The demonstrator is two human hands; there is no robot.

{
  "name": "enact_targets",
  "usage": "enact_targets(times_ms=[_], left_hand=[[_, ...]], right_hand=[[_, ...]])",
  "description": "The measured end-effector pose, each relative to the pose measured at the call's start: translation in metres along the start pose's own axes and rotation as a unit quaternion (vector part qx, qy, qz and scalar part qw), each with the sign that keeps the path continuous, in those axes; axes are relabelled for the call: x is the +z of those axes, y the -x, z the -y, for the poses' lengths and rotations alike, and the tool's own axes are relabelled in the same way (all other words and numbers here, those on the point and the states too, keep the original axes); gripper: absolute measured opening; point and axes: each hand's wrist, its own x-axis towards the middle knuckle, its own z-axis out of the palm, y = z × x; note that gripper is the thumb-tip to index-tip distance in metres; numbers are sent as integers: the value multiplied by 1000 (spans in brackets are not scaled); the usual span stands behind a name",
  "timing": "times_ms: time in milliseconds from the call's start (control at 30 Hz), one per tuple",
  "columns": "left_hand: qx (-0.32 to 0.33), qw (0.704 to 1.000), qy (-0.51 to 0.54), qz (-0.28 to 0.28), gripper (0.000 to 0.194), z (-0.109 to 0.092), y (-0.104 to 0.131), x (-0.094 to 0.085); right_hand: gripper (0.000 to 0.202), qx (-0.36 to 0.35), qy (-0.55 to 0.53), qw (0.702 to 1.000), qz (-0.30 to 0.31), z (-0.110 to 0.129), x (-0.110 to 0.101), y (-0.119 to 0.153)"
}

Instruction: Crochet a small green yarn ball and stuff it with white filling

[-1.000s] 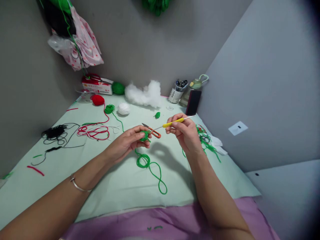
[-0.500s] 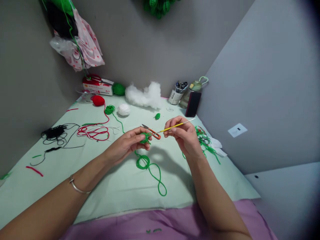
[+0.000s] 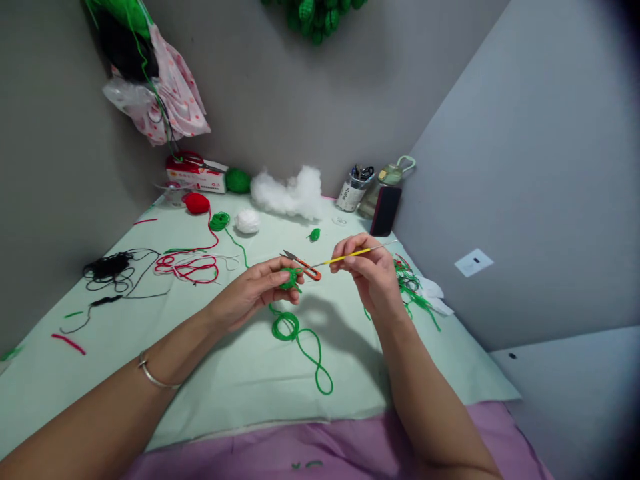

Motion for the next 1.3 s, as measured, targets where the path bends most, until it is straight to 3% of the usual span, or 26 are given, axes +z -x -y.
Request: enact_targets(times_ms=[267,500,700,967,1300], left_hand=[[-11,1000,-4,-14,18,-2,1,5],[-1,1000,6,-11,23,1,2,12],[8,999,-23,-31,26,2,2,18],[20,998,-49,-18,26,8,0,18],[-17,994,91,-52,20,8,3,28]], right_hand=[[9,3,-6,1000,14,0,4,4],[13,-7,48,991,128,-11,8,9],[16,-16,74,988,136,-8,11,12],[18,-15,87,985,149,-2,13,12],[28,-102,258,946,166,8,13,25]])
